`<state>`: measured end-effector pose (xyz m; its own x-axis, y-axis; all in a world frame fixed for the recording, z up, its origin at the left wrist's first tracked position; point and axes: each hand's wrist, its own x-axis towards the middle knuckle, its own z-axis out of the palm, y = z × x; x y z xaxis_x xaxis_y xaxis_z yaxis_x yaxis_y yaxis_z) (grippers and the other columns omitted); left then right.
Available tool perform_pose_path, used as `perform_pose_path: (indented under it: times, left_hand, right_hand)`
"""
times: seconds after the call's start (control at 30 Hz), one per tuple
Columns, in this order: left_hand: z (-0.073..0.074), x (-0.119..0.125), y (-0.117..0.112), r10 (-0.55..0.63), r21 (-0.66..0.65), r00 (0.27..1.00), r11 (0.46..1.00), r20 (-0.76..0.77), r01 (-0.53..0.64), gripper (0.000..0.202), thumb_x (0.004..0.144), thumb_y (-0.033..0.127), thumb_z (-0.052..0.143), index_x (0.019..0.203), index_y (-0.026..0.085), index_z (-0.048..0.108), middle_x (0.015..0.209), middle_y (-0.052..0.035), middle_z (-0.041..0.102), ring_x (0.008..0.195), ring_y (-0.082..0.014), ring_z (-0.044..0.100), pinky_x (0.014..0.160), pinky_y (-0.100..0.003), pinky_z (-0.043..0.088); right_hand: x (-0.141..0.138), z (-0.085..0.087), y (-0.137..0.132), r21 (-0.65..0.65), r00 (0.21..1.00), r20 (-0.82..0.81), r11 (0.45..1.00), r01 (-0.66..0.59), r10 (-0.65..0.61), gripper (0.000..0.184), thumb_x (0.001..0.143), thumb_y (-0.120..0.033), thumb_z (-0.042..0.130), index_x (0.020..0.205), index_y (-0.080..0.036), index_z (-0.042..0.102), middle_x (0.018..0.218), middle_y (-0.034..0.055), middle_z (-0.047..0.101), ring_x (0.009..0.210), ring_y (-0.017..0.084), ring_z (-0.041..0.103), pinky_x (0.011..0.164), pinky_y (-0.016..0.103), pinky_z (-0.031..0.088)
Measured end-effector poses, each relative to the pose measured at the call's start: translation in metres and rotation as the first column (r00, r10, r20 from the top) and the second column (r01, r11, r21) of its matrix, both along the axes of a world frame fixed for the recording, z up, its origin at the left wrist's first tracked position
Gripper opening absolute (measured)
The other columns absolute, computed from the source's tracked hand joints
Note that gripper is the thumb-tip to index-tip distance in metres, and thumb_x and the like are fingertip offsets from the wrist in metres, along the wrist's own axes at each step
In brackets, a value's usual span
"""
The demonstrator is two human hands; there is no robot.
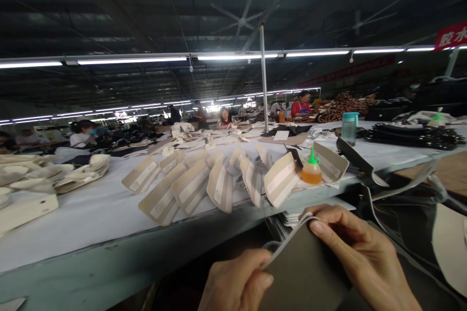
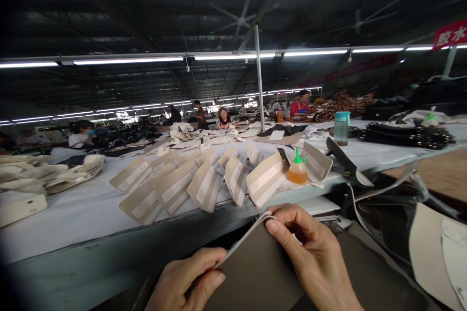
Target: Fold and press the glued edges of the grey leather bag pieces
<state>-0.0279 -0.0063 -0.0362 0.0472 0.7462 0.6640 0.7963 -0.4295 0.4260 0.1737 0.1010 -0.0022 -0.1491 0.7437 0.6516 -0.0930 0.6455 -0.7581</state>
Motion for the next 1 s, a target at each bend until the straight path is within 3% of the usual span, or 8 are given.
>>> perform_pose_path:
  times: [0.07,0.17,0.27,0.5,0.73,1.0]
  left_hand:
    - [0.002,0.005,0.004,-0.027,-0.092,1.0,0.995,0.015,0.029,0.016,0.096,0.023,0.052,0.096,0.023,0.068,0.067,0.0037,0.073,0.056,-0.0121,0.069,0.053,-0.014,0.047]
    - [0.005,0.015,0.011,-0.059,-0.149,0.997,0.987,0.05,0.066,0.023,0.097,0.022,0.044,0.092,0.018,0.067,0.066,-0.0001,0.069,0.055,-0.0129,0.065,0.052,-0.018,0.043]
    - [0.007,0.023,0.016,-0.05,-0.154,0.995,0.986,0.081,0.062,0.026,0.097,0.022,0.04,0.09,0.019,0.065,0.063,0.0009,0.064,0.053,-0.0123,0.059,0.052,-0.021,0.038]
    - [0.007,0.029,0.021,-0.071,-0.212,0.982,0.971,0.173,0.107,0.023,0.096,0.025,0.042,0.074,0.022,0.049,0.058,0.0061,0.044,0.05,-0.0097,0.046,0.048,-0.022,0.028]
    - [0.002,0.033,0.026,-0.008,-0.11,1.0,0.994,-0.024,0.006,0.023,0.097,0.018,0.037,0.088,0.019,0.058,0.066,-0.0006,0.063,0.056,-0.0137,0.061,0.055,-0.022,0.039]
    - [-0.003,0.032,0.029,-0.064,-0.041,0.998,0.997,0.022,0.065,0.024,0.099,0.02,0.037,0.084,0.021,0.056,0.061,-0.0002,0.063,0.049,-0.0137,0.062,0.047,-0.023,0.037]
  right_hand:
    - [0.0,-0.001,-0.003,0.035,1.0,0.002,0.999,0.011,-0.011,0.012,0.079,-0.032,0.078,0.069,-0.027,0.072,0.076,-0.0033,0.074,0.071,0.011,0.07,0.066,0.008,0.052]
    - [0.0,-0.002,-0.008,0.13,0.998,0.035,0.99,0.054,-0.059,0.01,0.081,-0.027,0.075,0.072,-0.028,0.071,0.079,-0.0059,0.075,0.074,0.009,0.07,0.07,0.007,0.051]
    - [0.003,-0.001,-0.01,0.226,0.99,0.092,0.971,0.081,-0.104,0.012,0.085,-0.026,0.073,0.074,-0.029,0.068,0.08,-0.0082,0.074,0.073,0.008,0.07,0.071,0.006,0.05]
    - [0.006,0.0,-0.011,0.274,0.985,0.153,0.961,0.039,-0.084,0.012,0.089,-0.028,0.071,0.078,-0.028,0.066,0.081,-0.0081,0.073,0.073,0.009,0.071,0.07,0.008,0.052]
    - [0.002,-0.009,-0.014,0.319,0.959,0.27,0.948,-0.009,-0.082,0.013,0.095,-0.023,0.064,0.082,-0.026,0.061,0.083,-0.0067,0.07,0.072,0.009,0.069,0.069,0.012,0.051]
    - [-0.001,-0.012,-0.016,0.36,0.96,0.258,0.933,0.012,-0.112,0.013,0.095,-0.022,0.063,0.082,-0.025,0.06,0.085,-0.0034,0.07,0.075,0.012,0.07,0.069,0.015,0.052]
